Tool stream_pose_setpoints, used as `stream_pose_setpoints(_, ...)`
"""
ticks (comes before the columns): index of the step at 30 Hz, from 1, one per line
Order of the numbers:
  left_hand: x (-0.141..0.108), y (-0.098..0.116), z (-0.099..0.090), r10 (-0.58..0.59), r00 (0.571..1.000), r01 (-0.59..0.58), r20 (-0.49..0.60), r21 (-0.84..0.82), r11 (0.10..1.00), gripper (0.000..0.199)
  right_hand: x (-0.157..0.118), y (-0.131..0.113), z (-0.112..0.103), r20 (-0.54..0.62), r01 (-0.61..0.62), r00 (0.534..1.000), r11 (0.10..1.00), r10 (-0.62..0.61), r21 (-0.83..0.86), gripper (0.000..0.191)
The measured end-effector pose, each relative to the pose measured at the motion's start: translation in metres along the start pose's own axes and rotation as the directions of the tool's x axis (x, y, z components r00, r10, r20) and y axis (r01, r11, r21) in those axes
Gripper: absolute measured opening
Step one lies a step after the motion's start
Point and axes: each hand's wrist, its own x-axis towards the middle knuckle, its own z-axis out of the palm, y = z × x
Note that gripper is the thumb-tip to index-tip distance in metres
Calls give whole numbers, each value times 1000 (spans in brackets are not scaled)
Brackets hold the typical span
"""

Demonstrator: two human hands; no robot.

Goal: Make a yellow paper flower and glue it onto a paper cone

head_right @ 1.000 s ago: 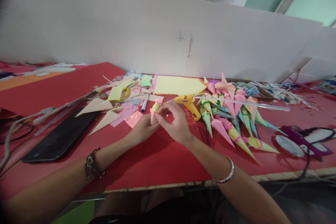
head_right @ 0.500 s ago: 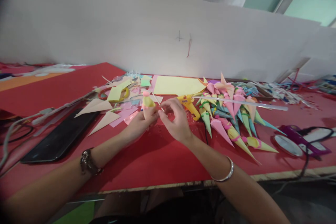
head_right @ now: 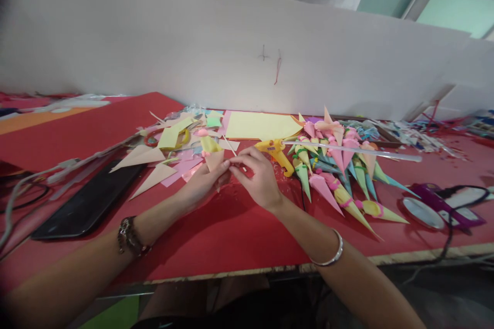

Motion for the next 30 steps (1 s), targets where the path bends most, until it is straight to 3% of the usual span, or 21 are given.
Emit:
stream_pose_setpoints(7, 2, 1, 0, -23, 1000, 24, 6, -121, 992, 35, 0, -2, 1, -70, -43, 996, 997, 47, 62, 4)
stream_pose_setpoints(16, 1, -1, 0, -56, 998, 57, 12, -54, 997, 34, -1, 0, 0, -59, -46, 997, 998, 48, 43, 17)
stream_pose_setpoints(23, -1, 0, 1, -60, 998, 59, 21, 18, 998, 32, -2, 1, 1, -74, -69, 994, 988, 80, 136, 5)
stream_pose_setpoints(30, -4, 4, 5, -90, 995, 85, 48, 100, 991, 35, -1, 1, 1, -84, -48, 995, 992, 59, 120, 12)
